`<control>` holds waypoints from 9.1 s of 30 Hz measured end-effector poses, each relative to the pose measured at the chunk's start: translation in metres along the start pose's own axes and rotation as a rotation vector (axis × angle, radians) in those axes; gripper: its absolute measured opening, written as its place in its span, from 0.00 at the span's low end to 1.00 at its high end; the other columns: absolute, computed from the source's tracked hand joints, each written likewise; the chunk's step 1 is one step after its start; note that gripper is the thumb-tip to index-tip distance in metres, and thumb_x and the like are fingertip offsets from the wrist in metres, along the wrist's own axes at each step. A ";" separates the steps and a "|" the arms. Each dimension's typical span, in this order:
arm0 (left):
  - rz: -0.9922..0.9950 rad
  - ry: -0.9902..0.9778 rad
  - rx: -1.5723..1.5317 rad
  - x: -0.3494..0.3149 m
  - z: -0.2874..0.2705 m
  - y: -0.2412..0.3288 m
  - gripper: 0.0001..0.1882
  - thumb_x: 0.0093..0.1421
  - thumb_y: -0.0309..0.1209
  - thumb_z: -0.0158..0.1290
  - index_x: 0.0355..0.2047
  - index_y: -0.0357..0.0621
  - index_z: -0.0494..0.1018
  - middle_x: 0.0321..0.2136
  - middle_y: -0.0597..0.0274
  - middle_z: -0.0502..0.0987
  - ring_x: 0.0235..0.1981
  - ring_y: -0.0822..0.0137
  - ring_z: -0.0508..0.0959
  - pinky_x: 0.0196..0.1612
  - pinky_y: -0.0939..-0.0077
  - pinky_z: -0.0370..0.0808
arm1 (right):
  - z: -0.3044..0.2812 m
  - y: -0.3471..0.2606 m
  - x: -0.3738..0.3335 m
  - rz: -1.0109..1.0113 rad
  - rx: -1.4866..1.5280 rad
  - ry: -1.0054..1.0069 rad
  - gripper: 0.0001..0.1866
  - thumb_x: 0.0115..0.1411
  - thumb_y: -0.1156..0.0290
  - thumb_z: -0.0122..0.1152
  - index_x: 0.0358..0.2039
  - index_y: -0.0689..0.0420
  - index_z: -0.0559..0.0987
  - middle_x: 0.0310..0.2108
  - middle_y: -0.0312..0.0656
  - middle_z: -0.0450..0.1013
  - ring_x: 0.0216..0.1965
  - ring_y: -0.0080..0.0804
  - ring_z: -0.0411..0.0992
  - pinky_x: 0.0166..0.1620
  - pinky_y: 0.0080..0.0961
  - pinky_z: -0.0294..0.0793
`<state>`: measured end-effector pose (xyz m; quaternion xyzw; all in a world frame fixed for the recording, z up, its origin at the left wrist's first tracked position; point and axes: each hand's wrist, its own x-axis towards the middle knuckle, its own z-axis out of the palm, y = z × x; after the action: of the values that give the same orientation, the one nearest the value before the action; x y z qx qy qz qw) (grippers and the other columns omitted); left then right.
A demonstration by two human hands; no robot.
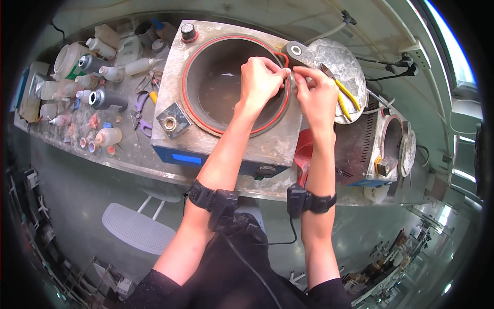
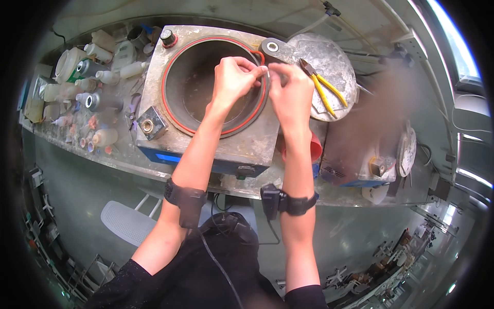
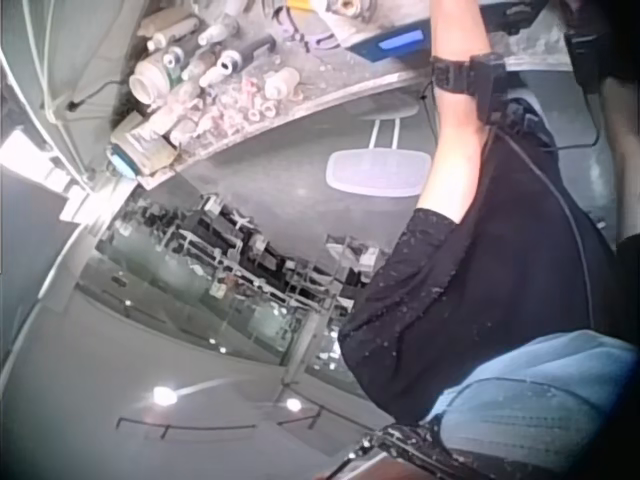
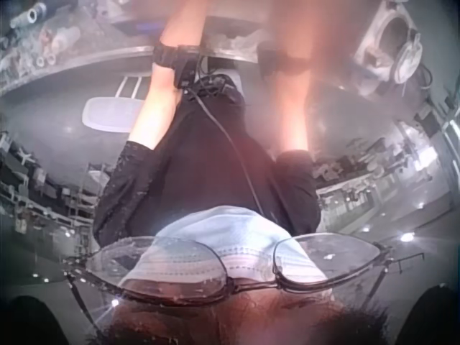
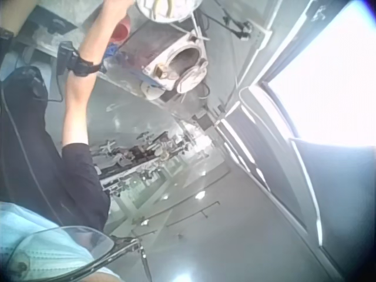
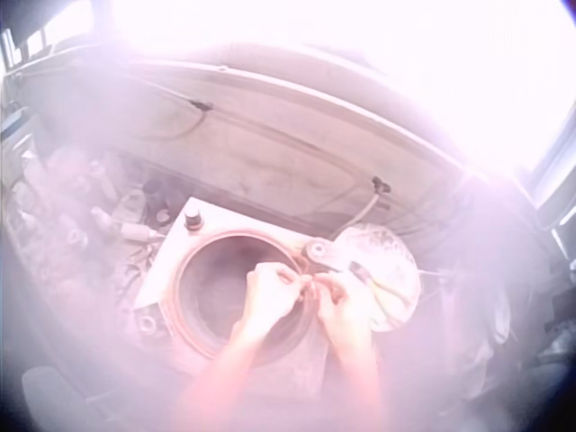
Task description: The recorder is reseating a red rubber gasket on a laboratory vacuum chamber device.
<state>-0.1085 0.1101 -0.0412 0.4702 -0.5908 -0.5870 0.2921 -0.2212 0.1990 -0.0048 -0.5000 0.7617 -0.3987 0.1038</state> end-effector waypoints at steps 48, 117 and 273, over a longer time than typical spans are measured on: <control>-0.090 0.422 -0.479 0.035 -0.001 0.007 0.15 0.68 0.31 0.61 0.33 0.26 0.76 0.24 0.48 0.84 0.19 0.64 0.85 0.22 0.70 0.86 | 0.011 -0.014 -0.073 0.032 -0.149 0.077 0.12 0.66 0.68 0.67 0.47 0.57 0.87 0.36 0.42 0.76 0.20 0.31 0.71 0.29 0.31 0.73; 0.954 -0.004 0.754 0.054 -0.157 -0.005 0.10 0.61 0.22 0.60 0.42 0.41 0.84 0.33 0.54 0.80 0.35 0.51 0.82 0.40 0.60 0.79 | 0.123 -0.038 0.044 -0.458 -0.152 -0.053 0.21 0.63 0.78 0.61 0.57 0.64 0.80 0.60 0.56 0.75 0.65 0.48 0.71 0.66 0.39 0.72; 0.803 0.027 0.825 0.038 -0.163 -0.001 0.08 0.63 0.24 0.59 0.42 0.39 0.83 0.34 0.51 0.79 0.38 0.50 0.80 0.43 0.58 0.77 | 0.115 -0.047 0.095 -0.041 0.168 -0.215 0.09 0.52 0.71 0.79 0.33 0.61 0.89 0.27 0.44 0.84 0.30 0.28 0.82 0.37 0.27 0.80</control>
<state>0.0233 0.0079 -0.0272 0.2916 -0.8992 -0.1452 0.2921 -0.1707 0.0522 -0.0250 -0.5448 0.6998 -0.4074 0.2180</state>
